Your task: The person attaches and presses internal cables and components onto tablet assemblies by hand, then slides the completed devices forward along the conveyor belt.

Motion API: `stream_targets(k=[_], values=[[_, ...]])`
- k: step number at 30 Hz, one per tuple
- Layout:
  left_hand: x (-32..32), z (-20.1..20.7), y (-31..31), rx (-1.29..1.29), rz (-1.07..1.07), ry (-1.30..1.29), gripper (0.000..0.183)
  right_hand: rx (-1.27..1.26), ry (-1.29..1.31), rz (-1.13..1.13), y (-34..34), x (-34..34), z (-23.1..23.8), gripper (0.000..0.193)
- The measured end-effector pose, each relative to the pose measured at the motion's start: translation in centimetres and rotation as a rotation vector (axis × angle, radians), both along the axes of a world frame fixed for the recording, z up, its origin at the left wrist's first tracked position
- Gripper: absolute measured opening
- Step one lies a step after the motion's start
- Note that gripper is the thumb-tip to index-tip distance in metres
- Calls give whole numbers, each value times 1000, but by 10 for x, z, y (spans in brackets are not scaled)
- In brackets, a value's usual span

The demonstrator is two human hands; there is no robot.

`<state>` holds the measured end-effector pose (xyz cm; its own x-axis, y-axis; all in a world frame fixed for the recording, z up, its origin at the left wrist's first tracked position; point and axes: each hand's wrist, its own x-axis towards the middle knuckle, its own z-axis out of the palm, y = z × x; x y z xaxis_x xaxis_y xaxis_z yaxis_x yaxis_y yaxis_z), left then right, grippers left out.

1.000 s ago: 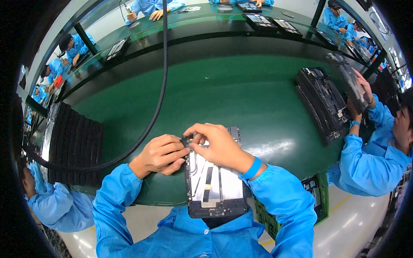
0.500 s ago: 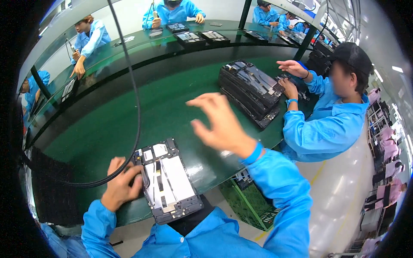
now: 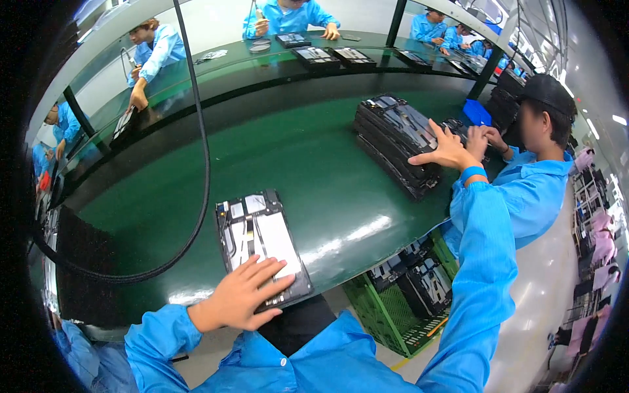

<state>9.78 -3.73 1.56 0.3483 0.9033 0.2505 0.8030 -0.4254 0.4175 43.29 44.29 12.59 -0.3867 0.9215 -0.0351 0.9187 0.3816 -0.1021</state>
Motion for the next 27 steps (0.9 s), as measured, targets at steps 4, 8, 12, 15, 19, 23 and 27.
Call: stream_targets(k=[4,8,12,15,19,23,27], values=[[-49,1,29,63,173,80,75,32,155,79,8,-2,-4,140],[-118,-18,73,225,412,49,73,444,263,82,-25,-15,-12,115],[-202,-33,107,259,669,-577,65,599,396,239,-90,-46,1,103],[-207,-8,107,152,188,-1666,66,475,399,305,-174,-65,-6,104],[-163,15,72,-52,-161,-1863,73,345,281,498,-261,-76,-53,115],[-131,21,41,-120,-237,-1841,79,95,176,580,-317,-83,-73,122],[-121,21,27,-173,-169,-1833,71,-30,-32,667,-357,-89,-39,117]])
